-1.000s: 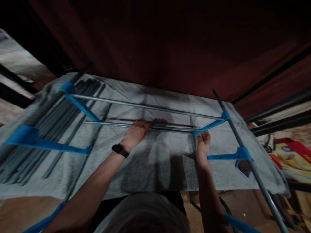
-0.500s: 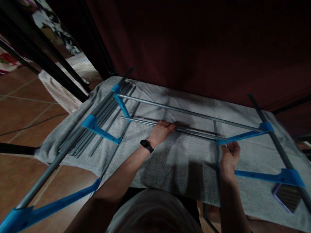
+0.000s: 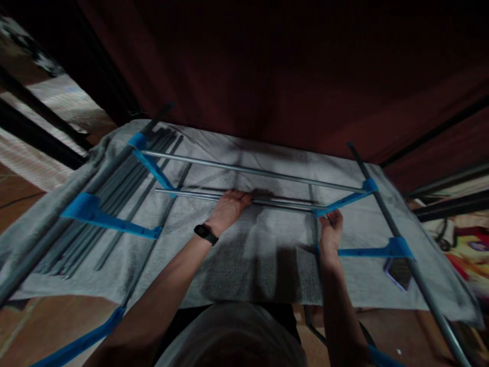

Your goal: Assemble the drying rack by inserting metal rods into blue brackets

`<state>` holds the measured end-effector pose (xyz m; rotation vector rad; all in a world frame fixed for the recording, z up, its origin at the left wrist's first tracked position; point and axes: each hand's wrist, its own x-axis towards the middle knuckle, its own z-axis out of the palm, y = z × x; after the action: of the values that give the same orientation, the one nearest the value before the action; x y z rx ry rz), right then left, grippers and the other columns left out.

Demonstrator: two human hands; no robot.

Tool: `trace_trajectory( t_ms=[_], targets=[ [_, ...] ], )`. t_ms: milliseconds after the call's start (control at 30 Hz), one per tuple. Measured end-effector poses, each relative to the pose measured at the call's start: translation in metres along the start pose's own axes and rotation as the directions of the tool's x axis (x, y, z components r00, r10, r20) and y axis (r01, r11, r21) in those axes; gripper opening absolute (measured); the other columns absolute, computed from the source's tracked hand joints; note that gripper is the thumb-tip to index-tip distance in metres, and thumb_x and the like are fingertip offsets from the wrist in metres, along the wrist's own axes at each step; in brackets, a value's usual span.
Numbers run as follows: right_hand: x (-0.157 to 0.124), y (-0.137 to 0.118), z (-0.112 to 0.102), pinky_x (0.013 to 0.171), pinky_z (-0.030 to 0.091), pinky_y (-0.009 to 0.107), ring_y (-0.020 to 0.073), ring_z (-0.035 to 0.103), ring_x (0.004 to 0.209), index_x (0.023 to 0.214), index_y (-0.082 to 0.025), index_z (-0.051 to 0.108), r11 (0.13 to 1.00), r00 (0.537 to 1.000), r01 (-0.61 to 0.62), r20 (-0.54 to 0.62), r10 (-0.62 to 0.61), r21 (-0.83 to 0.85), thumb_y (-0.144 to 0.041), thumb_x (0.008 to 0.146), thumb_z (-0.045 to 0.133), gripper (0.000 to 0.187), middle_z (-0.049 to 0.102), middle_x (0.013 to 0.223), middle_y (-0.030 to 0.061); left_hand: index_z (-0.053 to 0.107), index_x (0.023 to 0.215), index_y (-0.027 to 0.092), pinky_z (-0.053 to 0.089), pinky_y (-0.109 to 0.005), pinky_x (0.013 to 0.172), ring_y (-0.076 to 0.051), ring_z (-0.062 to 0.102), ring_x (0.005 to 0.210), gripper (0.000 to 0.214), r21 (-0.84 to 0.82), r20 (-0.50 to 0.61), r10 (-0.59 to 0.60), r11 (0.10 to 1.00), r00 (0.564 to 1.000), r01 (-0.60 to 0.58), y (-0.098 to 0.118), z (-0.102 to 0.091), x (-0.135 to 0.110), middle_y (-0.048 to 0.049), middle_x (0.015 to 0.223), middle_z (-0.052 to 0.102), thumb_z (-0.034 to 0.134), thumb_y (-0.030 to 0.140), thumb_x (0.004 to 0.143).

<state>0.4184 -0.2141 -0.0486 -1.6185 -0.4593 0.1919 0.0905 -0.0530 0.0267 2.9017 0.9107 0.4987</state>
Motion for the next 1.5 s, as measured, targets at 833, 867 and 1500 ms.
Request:
trace_trajectory(
  t_ms=[833,867,1500],
  targets=[
    [-0.001,-0.005,0.004,0.113,0.038,0.047,0.0207,0.058,0.118,0.125,-0.022,0.052,0.999,0.999,0.019,0.038,-0.02,0.036,-0.028,0.07,0.059,0.056,0.063,0.129,0.0084,0.069,0.121,0.02,0.044,-0.043,0.09,-0.028,0.066,0.101,0.037,-0.035,-0.04,-0.022,0.999,0.999,0.021,-0.001,0.001,0.014,-0.012,0.105,0.073,0.043,0.037,0.101],
    [-0.001,-0.005,0.004,0.113,0.038,0.047,0.0208,0.058,0.118,0.124,-0.022,0.053,0.999,0.999,0.013,0.037,-0.014,0.04,-0.028,0.069,0.059,0.056,0.063,0.128,0.0082,0.068,0.122,0.02,0.044,-0.043,0.091,-0.028,0.066,0.101,0.038,-0.031,-0.037,-0.025,0.999,0.999,0.024,-0.001,0.001,0.013,-0.012,0.106,0.073,0.042,0.037,0.101],
    [-0.078,-0.051,0.04,0.114,0.036,0.05,0.0251,0.047,0.132,0.13,-0.024,0.057,0.784,0.774,0.582,0.441,-0.453,-0.216,-0.025,0.092,0.043,0.041,0.053,0.136,0.0108,0.067,0.122,0.019,0.044,-0.038,0.091,-0.023,0.065,0.101,0.03,-0.028,-0.024,-0.008,1.0,1.0,0.008,0.002,0.003,0.01,-0.0099,0.106,0.072,0.047,0.02,0.099]
  ],
)
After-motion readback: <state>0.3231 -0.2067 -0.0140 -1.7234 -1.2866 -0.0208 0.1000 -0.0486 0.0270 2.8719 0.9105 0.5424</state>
